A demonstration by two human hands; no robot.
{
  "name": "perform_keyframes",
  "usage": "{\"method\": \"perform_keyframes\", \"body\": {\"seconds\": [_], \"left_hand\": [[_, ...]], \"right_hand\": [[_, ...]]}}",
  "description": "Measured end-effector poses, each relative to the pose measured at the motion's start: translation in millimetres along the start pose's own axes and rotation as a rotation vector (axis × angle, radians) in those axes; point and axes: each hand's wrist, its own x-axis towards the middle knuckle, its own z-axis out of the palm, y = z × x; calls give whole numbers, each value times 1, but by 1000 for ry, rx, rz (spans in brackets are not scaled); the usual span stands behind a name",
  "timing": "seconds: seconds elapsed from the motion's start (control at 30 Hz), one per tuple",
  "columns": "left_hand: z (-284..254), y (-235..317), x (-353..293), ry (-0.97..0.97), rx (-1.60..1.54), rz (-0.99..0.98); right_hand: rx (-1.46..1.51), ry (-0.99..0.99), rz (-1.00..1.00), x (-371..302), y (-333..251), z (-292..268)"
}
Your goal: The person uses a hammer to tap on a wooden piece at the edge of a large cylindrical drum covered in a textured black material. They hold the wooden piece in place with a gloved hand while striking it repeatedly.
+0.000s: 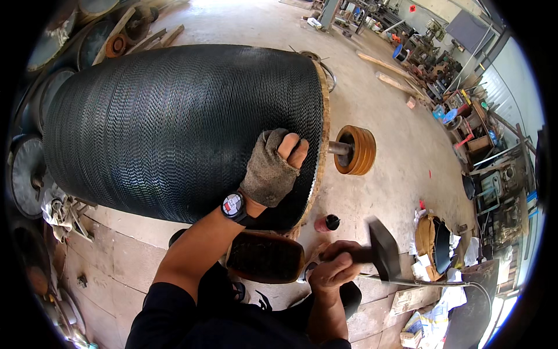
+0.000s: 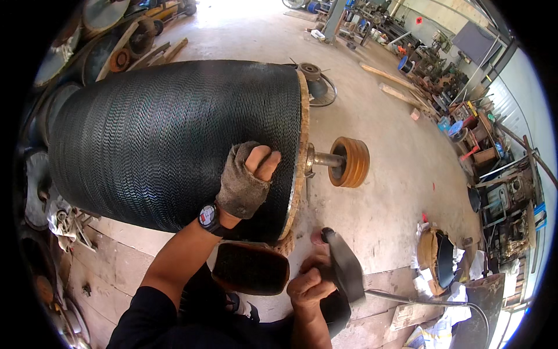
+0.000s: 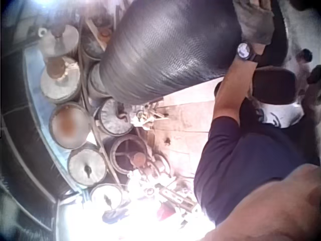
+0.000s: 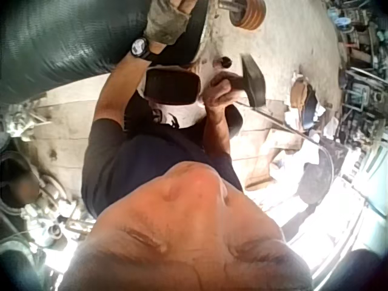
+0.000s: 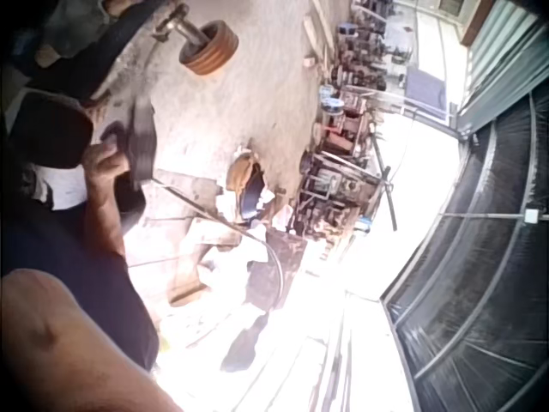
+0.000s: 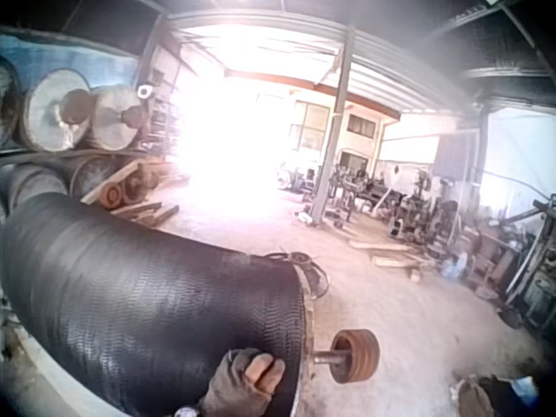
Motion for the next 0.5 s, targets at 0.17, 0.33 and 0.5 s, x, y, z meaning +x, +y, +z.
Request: {"method": "perform_keyframes", "body": {"seconds": [0.17, 0.33, 0.5], "left_hand": [[-2, 5, -1, 10, -12, 21], [-1, 2, 1, -9, 17, 1], [-2, 6, 2, -12, 17, 8]], "right_hand": [[-575, -277, 363, 0, 40, 10], [27, 62, 325, -12, 9, -6], [-692, -274, 64, -7, 52, 0]]}}
